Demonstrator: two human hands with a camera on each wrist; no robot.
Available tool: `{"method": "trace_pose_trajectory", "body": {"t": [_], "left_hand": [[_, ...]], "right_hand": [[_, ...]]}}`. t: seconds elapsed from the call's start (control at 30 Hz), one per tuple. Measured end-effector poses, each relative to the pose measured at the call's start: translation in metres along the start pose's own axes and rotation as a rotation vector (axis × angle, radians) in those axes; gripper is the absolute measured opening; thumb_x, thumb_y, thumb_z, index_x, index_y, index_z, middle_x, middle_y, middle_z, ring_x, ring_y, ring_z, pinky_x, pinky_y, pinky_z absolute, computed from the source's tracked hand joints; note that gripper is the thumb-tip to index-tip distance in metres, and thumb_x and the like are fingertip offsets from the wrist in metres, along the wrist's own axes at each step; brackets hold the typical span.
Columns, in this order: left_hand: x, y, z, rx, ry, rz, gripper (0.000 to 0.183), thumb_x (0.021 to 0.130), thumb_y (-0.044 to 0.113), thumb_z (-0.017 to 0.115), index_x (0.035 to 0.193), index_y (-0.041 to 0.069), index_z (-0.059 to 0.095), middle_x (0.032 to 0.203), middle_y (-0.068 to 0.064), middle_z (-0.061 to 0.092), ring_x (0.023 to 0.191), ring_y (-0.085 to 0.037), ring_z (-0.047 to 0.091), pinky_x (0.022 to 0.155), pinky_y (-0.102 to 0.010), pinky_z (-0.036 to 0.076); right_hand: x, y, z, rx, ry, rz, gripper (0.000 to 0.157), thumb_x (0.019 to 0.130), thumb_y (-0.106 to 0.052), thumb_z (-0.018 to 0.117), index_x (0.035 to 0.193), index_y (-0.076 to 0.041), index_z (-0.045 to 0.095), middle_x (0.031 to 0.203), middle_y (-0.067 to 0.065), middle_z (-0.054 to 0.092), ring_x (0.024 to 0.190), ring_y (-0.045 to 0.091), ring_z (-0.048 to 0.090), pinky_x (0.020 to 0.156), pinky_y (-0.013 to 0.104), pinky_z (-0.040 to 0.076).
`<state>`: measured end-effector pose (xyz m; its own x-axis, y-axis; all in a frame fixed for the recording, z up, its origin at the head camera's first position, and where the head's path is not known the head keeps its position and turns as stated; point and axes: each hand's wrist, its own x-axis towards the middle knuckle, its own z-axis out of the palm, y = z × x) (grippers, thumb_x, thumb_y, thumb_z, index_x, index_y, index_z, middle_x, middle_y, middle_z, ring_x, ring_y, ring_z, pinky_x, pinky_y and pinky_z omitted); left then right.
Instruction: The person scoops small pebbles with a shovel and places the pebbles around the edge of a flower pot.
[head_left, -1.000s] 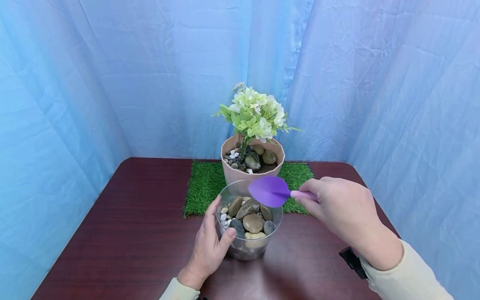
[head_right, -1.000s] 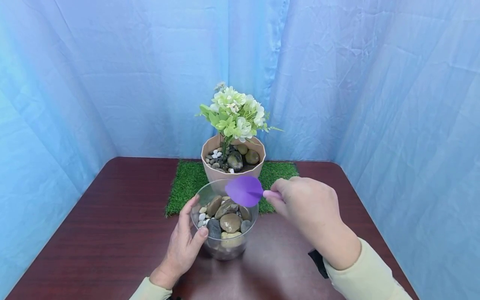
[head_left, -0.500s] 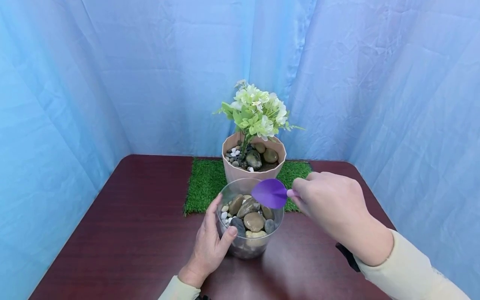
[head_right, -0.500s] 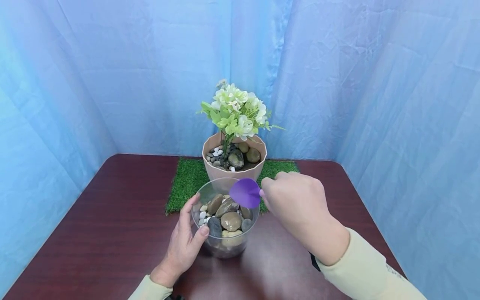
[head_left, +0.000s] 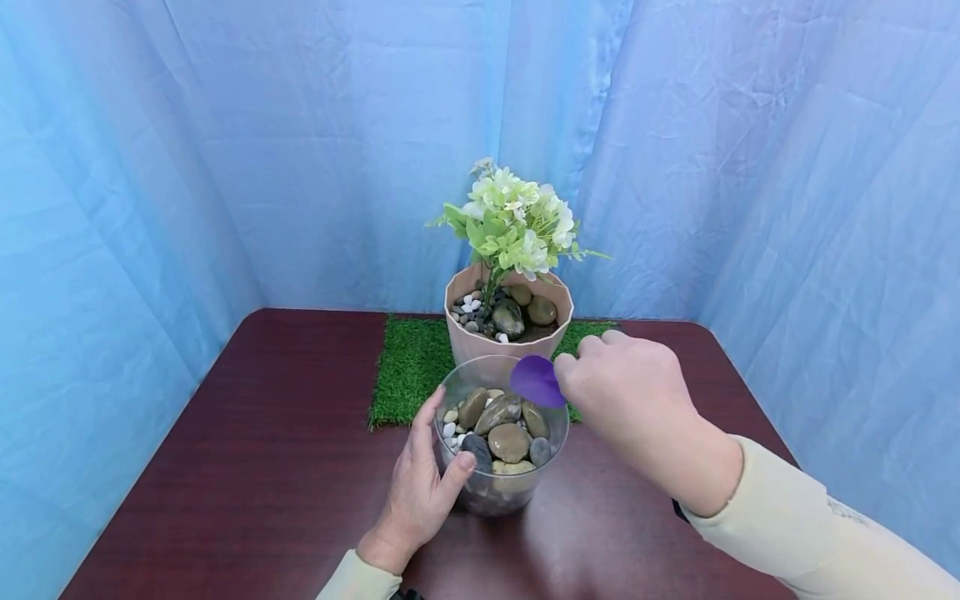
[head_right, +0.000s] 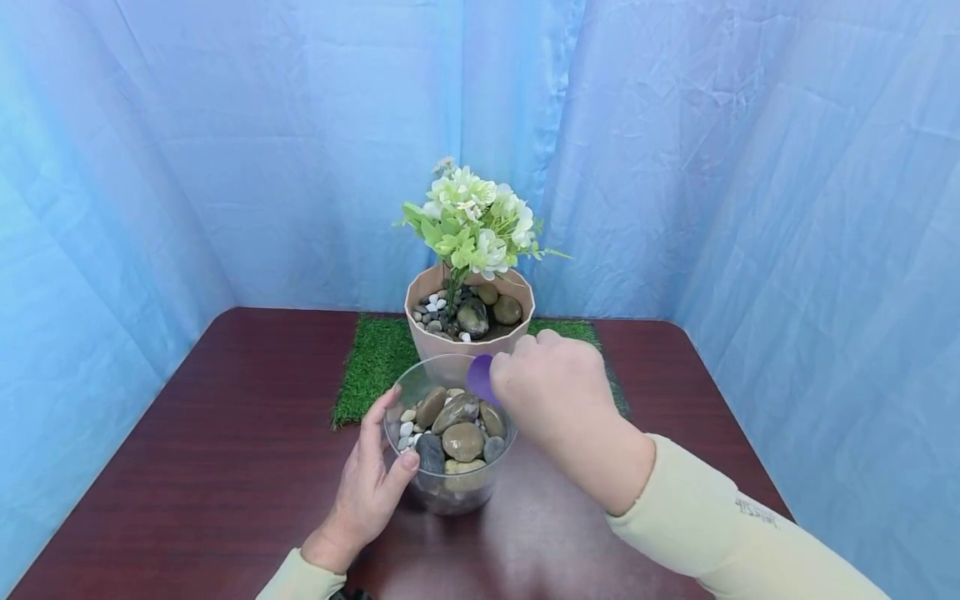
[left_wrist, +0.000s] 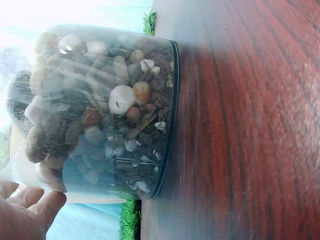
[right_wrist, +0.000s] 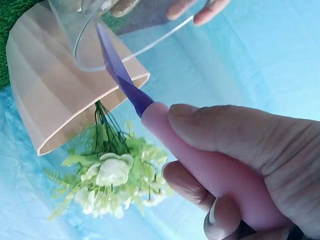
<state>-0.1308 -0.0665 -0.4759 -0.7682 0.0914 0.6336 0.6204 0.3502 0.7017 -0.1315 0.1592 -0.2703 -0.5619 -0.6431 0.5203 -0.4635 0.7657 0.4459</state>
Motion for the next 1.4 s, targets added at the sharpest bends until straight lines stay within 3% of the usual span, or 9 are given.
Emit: {"method": "trace_pose_trajectory", "body": {"t": [0.2,0.5,0.9,1.0,1.17,1.4], "left_hand": [[0.000,0.000,0.000,0.013,0.000,-0.002,0.078,0.092,0.031,0.062,0.153,0.008,0.020,0.153,-0.011,0.034,0.134,-0.033,0.042,0.111,-0.026,0.030],[-0.001,-0.001,0.002,0.018,0.004,-0.002,0.079,0.091,0.031,0.063,0.153,0.008,0.020,0.152,-0.013,0.036,0.132,-0.034,0.043,0.111,-0.026,0.030],[0.000,0.000,0.001,0.021,0.013,0.006,0.078,0.092,0.034,0.062,0.153,0.007,0.021,0.151,-0.013,0.037,0.132,-0.034,0.043,0.111,-0.026,0.030],[0.000,0.000,0.001,0.021,0.014,0.010,0.078,0.092,0.034,0.062,0.153,0.007,0.021,0.151,-0.014,0.037,0.133,-0.034,0.043,0.111,-0.026,0.029],[0.000,-0.001,0.001,0.020,0.020,0.014,0.077,0.093,0.036,0.061,0.153,0.008,0.021,0.151,-0.013,0.037,0.133,-0.035,0.043,0.111,-0.026,0.029],[0.000,-0.001,0.001,0.015,0.027,0.022,0.077,0.093,0.037,0.061,0.153,0.008,0.021,0.150,-0.013,0.037,0.132,-0.034,0.043,0.111,-0.026,0.029]], "right_hand": [[0.007,-0.007,0.008,-0.072,-0.020,-0.011,0.026,0.067,0.009,0.063,0.055,-0.013,0.053,0.055,0.004,0.049,0.049,0.022,0.043,0.035,0.031,0.029],[0.006,-0.004,0.023,-0.055,-0.079,-0.031,0.028,0.066,0.007,0.066,0.055,-0.015,0.053,0.053,0.003,0.050,0.049,0.022,0.044,0.034,0.034,0.031],[0.006,0.008,0.034,0.011,0.028,-0.072,0.038,0.065,0.012,0.060,0.051,-0.019,0.042,0.048,0.001,0.044,0.047,0.022,0.045,0.034,0.034,0.031],[0.005,0.013,0.037,0.031,0.019,-0.067,0.043,0.068,0.003,0.071,0.050,-0.021,0.039,0.045,-0.003,0.036,0.045,0.020,0.041,0.033,0.034,0.029],[0.004,0.022,0.038,0.079,-0.049,-0.053,0.051,0.065,-0.029,0.087,0.050,-0.022,0.038,0.044,-0.008,0.029,0.043,0.017,0.038,0.033,0.033,0.029],[0.004,0.030,0.040,0.175,-0.246,-0.005,0.050,0.073,-0.032,0.083,0.051,-0.025,0.038,0.046,-0.009,0.030,0.040,0.012,0.033,0.034,0.033,0.030]]}}
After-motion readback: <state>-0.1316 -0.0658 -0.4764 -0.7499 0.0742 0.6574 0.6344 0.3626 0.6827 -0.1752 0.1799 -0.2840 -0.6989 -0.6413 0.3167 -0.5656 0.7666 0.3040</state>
